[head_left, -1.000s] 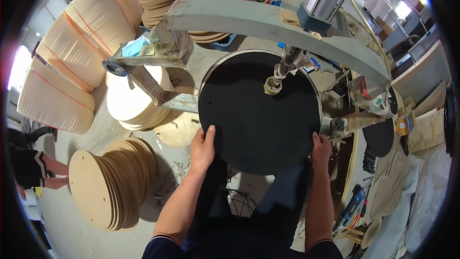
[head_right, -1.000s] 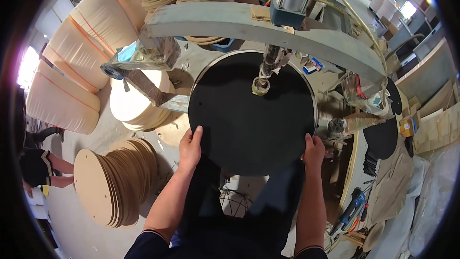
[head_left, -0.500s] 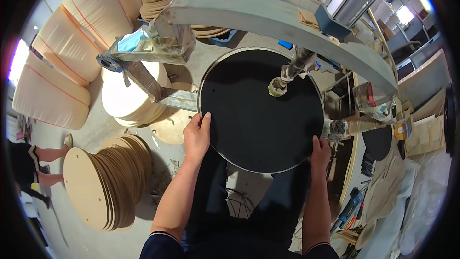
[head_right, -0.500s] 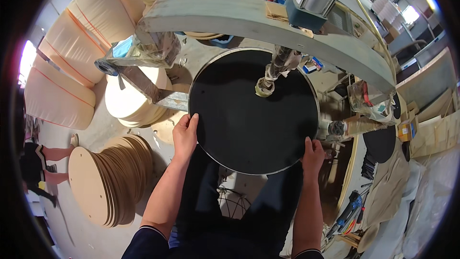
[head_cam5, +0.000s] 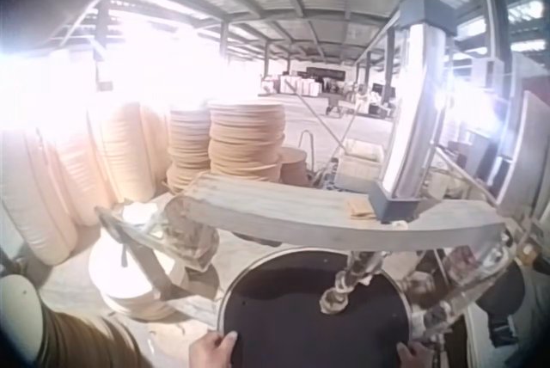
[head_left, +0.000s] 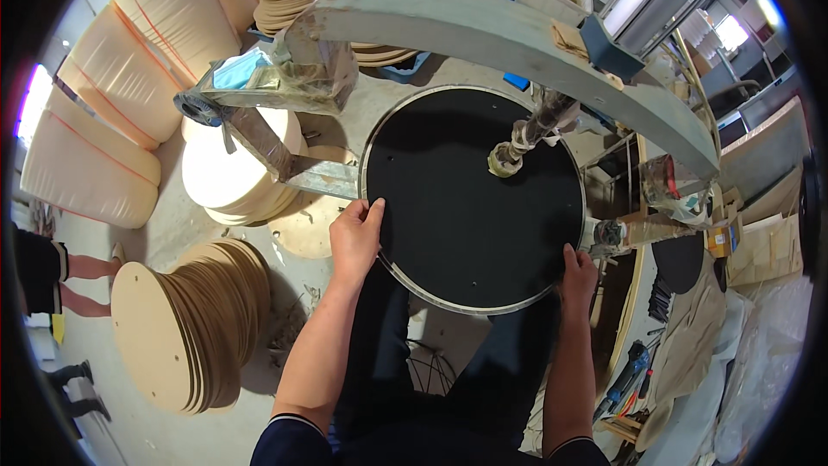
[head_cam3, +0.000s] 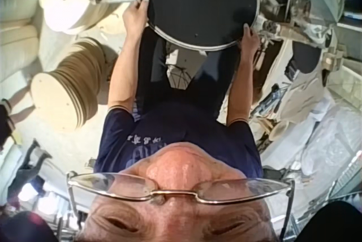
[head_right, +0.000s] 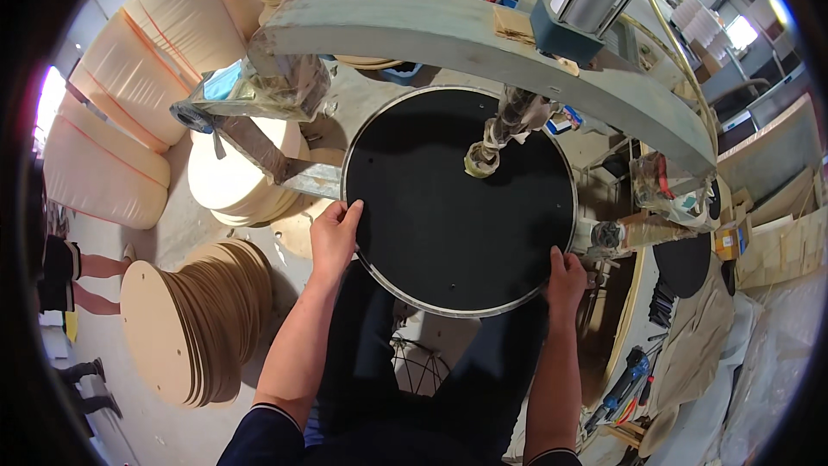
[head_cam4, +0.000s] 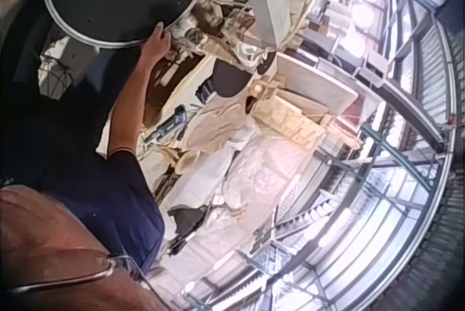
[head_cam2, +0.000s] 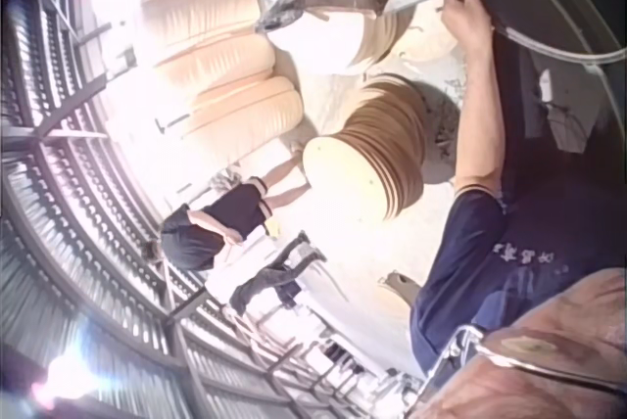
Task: The person is using a pneumatic stapler to attach a circular black fabric cover to a wooden seat base mounted on a rotating assembly jig.
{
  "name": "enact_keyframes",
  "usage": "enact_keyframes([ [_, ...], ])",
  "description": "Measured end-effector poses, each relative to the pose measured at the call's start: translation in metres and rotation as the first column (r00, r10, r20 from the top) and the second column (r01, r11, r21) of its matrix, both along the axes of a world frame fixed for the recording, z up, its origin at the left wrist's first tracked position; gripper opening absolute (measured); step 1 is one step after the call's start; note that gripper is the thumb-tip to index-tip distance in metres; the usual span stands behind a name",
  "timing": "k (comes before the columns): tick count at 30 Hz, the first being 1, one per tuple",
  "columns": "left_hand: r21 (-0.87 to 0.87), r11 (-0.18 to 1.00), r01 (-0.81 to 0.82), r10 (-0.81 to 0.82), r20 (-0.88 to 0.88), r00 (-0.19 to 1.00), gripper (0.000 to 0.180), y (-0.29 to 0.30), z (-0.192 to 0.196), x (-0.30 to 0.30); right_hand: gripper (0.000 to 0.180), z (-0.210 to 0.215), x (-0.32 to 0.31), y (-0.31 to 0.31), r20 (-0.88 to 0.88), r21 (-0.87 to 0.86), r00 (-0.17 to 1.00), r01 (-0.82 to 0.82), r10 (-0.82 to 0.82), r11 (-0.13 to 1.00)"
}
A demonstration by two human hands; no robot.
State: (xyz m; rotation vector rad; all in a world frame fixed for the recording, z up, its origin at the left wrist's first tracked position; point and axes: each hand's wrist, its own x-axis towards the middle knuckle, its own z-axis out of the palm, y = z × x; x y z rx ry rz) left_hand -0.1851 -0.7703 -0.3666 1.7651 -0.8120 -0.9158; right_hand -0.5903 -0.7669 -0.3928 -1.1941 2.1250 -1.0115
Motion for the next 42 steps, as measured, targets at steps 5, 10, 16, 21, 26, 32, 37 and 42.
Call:
enact_keyframes([
  [5,0.018,0.999,0.046,-0.049,0.190,0.981,0.031,-0.003,-0.010,0.006,0.042,-0.005,-0.004,-0.001,-0.003,0.003,1.000,-0.006,0.006,1.000],
  [10,0.056,0.997,0.051,-0.070,0.425,0.903,0.038,-0.004,-0.009,0.010,0.045,-0.001,-0.006,-0.005,0.033,0.064,0.999,-0.009,0.007,0.998],
  [16,0.080,0.997,0.013,-0.040,0.352,0.935,0.039,-0.006,-0.001,0.012,0.047,-0.002,-0.016,-0.009,0.059,0.023,0.998,0.011,-0.013,1.000],
  [21,-0.010,1.000,-0.015,0.018,0.378,0.926,0.035,-0.004,-0.011,0.017,0.044,-0.001,-0.010,-0.014,0.108,0.037,0.993,0.046,-0.049,0.998],
  [26,0.025,1.000,0.008,-0.017,0.412,0.911,0.032,-0.002,-0.013,0.013,0.040,-0.012,-0.015,-0.008,-0.028,-0.074,1.000,-0.005,0.003,0.997],
  [32,-0.123,0.992,0.032,0.041,0.546,0.837,0.031,-0.010,-0.022,0.012,0.045,-0.033,-0.038,-0.009,-0.232,-0.107,0.973,-0.036,0.010,0.994],
  [37,-0.053,0.999,-0.006,0.031,0.475,0.879,0.029,-0.013,-0.015,0.016,0.045,-0.018,-0.011,-0.020,-0.158,-0.093,0.987,-0.007,-0.008,0.996],
  [42,-0.065,0.998,0.016,0.019,0.501,0.865,0.028,-0.014,-0.020,0.012,0.044,-0.012,-0.012,-0.016,-0.101,-0.098,0.994,0.035,-0.045,0.995],
])
